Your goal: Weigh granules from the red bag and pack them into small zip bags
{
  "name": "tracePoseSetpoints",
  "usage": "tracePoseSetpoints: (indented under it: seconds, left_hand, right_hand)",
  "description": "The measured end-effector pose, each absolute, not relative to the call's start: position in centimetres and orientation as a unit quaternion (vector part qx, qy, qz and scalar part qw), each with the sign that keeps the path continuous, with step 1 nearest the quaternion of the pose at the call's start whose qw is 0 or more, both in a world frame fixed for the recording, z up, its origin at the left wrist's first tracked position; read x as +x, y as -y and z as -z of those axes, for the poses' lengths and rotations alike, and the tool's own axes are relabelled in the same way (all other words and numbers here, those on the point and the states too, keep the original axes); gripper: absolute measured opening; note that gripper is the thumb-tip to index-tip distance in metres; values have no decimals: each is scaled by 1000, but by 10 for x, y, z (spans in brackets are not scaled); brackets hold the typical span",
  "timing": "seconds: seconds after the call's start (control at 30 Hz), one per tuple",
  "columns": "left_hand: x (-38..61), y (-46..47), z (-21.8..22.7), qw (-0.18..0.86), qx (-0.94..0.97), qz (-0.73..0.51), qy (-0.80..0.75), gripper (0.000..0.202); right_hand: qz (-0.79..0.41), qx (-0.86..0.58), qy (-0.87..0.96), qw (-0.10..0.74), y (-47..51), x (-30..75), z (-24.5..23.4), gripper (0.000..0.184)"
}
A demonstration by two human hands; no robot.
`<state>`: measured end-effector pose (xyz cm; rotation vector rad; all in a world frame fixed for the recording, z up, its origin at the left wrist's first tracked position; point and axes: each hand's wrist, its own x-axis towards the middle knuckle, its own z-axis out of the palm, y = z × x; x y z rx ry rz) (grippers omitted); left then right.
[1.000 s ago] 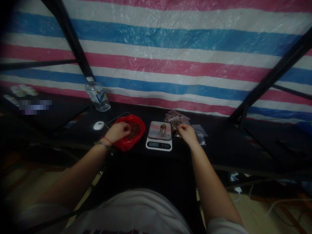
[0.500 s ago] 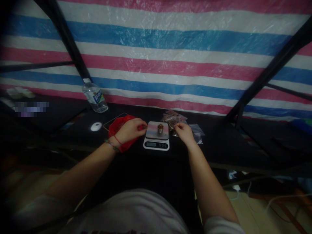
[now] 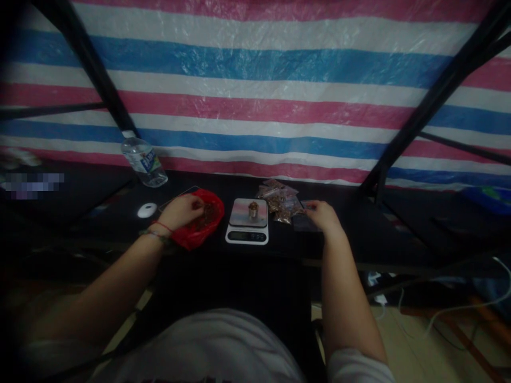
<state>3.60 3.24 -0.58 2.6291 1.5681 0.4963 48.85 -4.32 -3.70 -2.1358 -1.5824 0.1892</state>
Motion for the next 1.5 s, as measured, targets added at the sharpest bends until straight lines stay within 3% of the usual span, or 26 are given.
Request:
tracePoseSetpoints:
  seconds: [0.23, 0.37, 0.57, 0.73, 0.83, 1.0, 1.07, 1.27, 1.4, 1.5]
  left_hand:
    - [14, -35, 30, 60, 829, -100, -547, 27]
    - [17, -34, 34, 52, 835, -100, -539, 32]
    - [14, -35, 35, 29, 828, -144, -541, 33]
    - [37, -7, 21, 7, 813, -269, -516, 32]
    - [63, 28, 8, 20, 833, -336, -438, 38]
    - [88, 72, 7, 42, 848, -387, -359, 83]
    - [89, 76, 14, 59, 847, -390, -357, 89]
    - [77, 72, 28, 82, 831, -400, -378, 74]
    - [73, 71, 29, 77, 831, -405, -374, 64]
    - [72, 71, 28, 74, 847, -393, -349, 60]
  right_hand:
    - [-85, -853, 505, 105, 37, 528, 71, 36]
    - [-111, -863, 484, 94, 35, 528, 73, 30]
    - [-111, -859, 476, 153, 49, 521, 44, 27]
    - [-149, -728, 565, 358, 68, 465, -5, 32]
    - [-160, -631, 622, 435, 76, 392, -23, 36]
    - [-221, -539, 687, 434, 84, 272, -19, 42]
    - [-250, -528, 688, 430, 86, 245, -12, 45]
    - [-277, -542, 677, 414, 90, 222, -2, 45]
    - [-296, -494, 703, 417, 93, 231, -3, 15]
    - [-289, -480, 731, 389, 92, 241, -4, 25]
